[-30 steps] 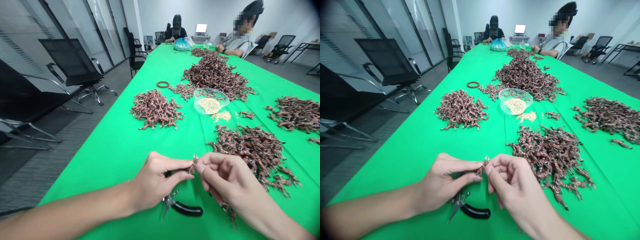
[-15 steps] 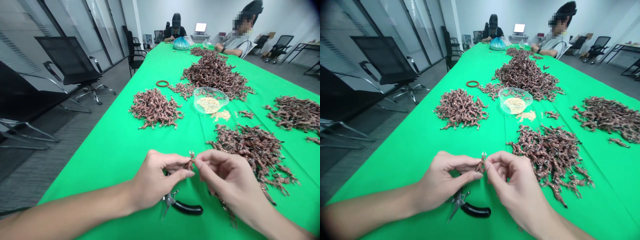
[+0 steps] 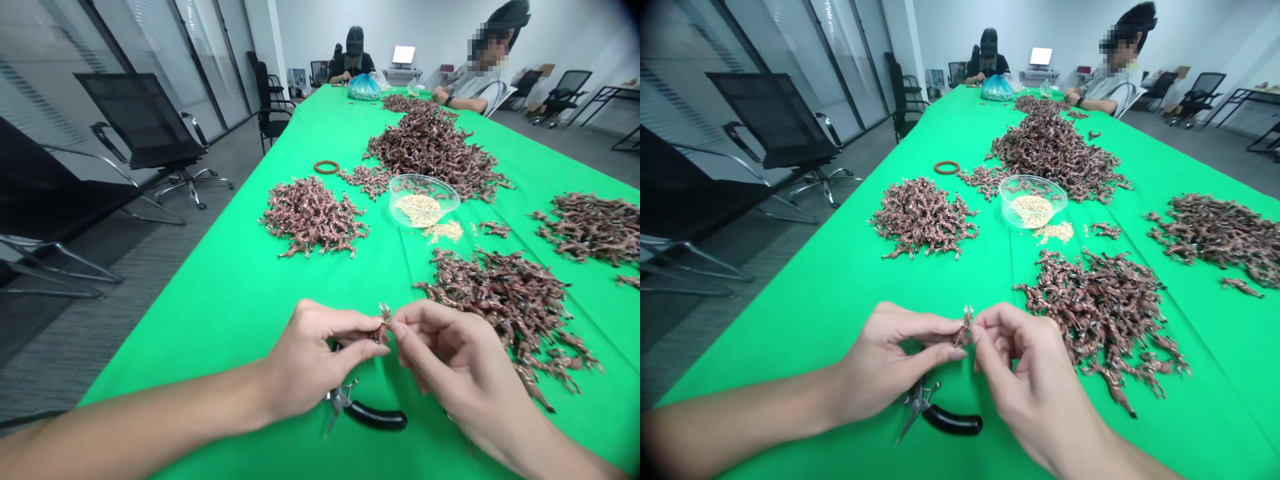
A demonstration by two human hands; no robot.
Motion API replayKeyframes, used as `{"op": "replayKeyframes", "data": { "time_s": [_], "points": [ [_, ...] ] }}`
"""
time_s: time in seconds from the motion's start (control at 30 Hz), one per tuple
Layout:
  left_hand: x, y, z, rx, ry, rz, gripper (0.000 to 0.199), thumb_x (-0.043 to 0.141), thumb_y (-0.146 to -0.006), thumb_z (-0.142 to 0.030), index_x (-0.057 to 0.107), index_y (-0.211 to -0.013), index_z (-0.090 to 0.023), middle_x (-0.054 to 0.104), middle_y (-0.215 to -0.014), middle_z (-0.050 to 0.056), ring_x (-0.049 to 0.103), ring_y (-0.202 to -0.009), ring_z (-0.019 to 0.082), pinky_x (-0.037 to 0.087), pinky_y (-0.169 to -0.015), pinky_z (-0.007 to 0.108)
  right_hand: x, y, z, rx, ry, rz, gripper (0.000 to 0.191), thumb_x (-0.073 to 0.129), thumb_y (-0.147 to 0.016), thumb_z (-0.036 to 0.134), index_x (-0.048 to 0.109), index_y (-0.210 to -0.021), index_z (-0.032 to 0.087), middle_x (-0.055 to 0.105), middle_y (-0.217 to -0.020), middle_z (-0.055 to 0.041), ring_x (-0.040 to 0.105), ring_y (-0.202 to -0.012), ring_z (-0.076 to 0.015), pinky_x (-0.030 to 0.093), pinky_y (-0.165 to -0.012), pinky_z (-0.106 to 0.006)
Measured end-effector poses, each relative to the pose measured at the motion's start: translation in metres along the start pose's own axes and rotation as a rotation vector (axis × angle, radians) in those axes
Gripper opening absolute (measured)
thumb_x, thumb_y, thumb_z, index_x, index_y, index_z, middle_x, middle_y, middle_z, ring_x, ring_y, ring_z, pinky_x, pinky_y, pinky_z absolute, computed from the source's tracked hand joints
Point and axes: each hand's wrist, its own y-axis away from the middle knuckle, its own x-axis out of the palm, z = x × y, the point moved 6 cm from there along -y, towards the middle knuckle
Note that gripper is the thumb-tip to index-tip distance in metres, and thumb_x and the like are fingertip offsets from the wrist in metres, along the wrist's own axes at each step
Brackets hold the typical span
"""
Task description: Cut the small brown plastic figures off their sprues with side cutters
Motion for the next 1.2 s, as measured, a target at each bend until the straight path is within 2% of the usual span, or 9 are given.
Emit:
{"op": "replayKeyframes", "data": {
  "time_s": [0.2, 0.33, 0.47, 0.6, 0.8, 0.97, 1.2],
  "points": [
    [-0.0015, 0.0013, -0.0037, 0.089, -0.035, -0.020, 0.018, 0.071, -0.084, -0.020, 0.078, -0.096, -0.009, 0.078, -0.078, 0.007, 0.072, -0.066, 0.017, 0.056, -0.061, 0.022, 0.0010, -0.0027, 0.0008, 0.107, -0.143, 0.034, 0.026, 0.065, -0.087, 0.041, 0.064, -0.093, 0.016, 0.057, -0.062, 0.0019, 0.043, -0.045, -0.0058, 0.033, -0.038, -0.016],
    [-0.0024, 0.0015, -0.0053, 0.119, -0.055, -0.026, 0.018, 0.070, -0.085, -0.019, 0.078, -0.098, -0.010, 0.078, -0.080, 0.007, 0.072, -0.067, 0.017, 0.056, -0.062, 0.022, -0.0007, -0.0040, -0.0012, 0.174, -0.160, 0.083, 0.033, 0.065, -0.085, 0.047, 0.064, -0.092, 0.015, 0.055, -0.059, 0.0024, 0.043, -0.043, -0.0061, 0.033, -0.037, -0.017],
    [-0.0032, 0.0021, -0.0047, 0.119, -0.081, -0.033, 0.020, 0.070, -0.084, -0.020, 0.077, -0.101, -0.013, 0.079, -0.081, 0.007, 0.072, -0.064, 0.017, 0.056, -0.059, 0.021, -0.0041, -0.0050, -0.0025, 0.137, -0.098, 0.080, 0.022, 0.069, -0.085, 0.038, 0.062, -0.090, 0.017, 0.051, -0.059, 0.0048, 0.041, -0.046, -0.0058, 0.033, -0.040, -0.017],
    [-0.0032, 0.0029, -0.0033, 0.100, -0.086, -0.029, 0.021, 0.071, -0.084, -0.022, 0.078, -0.102, -0.015, 0.079, -0.080, 0.007, 0.073, -0.067, 0.019, 0.058, -0.063, 0.024, -0.0014, -0.0046, -0.0020, 0.105, -0.091, 0.119, 0.016, 0.066, -0.087, 0.033, 0.060, -0.084, 0.019, 0.048, -0.060, 0.0056, 0.040, -0.050, -0.0058, 0.032, -0.043, -0.016],
    [-0.0040, 0.0032, -0.0025, 0.077, -0.079, -0.039, 0.021, 0.071, -0.084, -0.024, 0.078, -0.101, -0.015, 0.079, -0.081, 0.006, 0.072, -0.066, 0.019, 0.057, -0.062, 0.024, 0.0003, -0.0039, 0.0001, 0.067, -0.115, 0.152, 0.013, 0.063, -0.090, 0.030, 0.059, -0.086, 0.019, 0.055, -0.066, 0.0041, 0.046, -0.051, -0.0057, 0.034, -0.044, -0.015],
    [-0.0024, 0.0029, -0.0017, 0.054, -0.084, -0.004, 0.021, 0.069, -0.086, -0.024, 0.077, -0.101, -0.014, 0.079, -0.084, 0.006, 0.068, -0.061, 0.015, 0.054, -0.058, 0.023, 0.0017, -0.0065, -0.0004, 0.072, -0.157, 0.182, 0.016, 0.061, -0.091, 0.034, 0.059, -0.088, 0.019, 0.058, -0.069, 0.0022, 0.049, -0.052, -0.0069, 0.038, -0.045, -0.017],
    [-0.0013, 0.0012, -0.0018, 0.045, -0.026, 0.010, 0.018, 0.068, -0.086, -0.021, 0.077, -0.101, -0.013, 0.079, -0.087, 0.004, 0.070, -0.066, 0.015, 0.055, -0.062, 0.022, 0.0004, -0.0054, 0.0024, 0.046, -0.211, 0.170, 0.011, 0.063, -0.091, 0.029, 0.060, -0.093, 0.018, 0.062, -0.073, 0.0010, 0.054, -0.053, -0.0066, 0.042, -0.047, -0.016]
  ]
}}
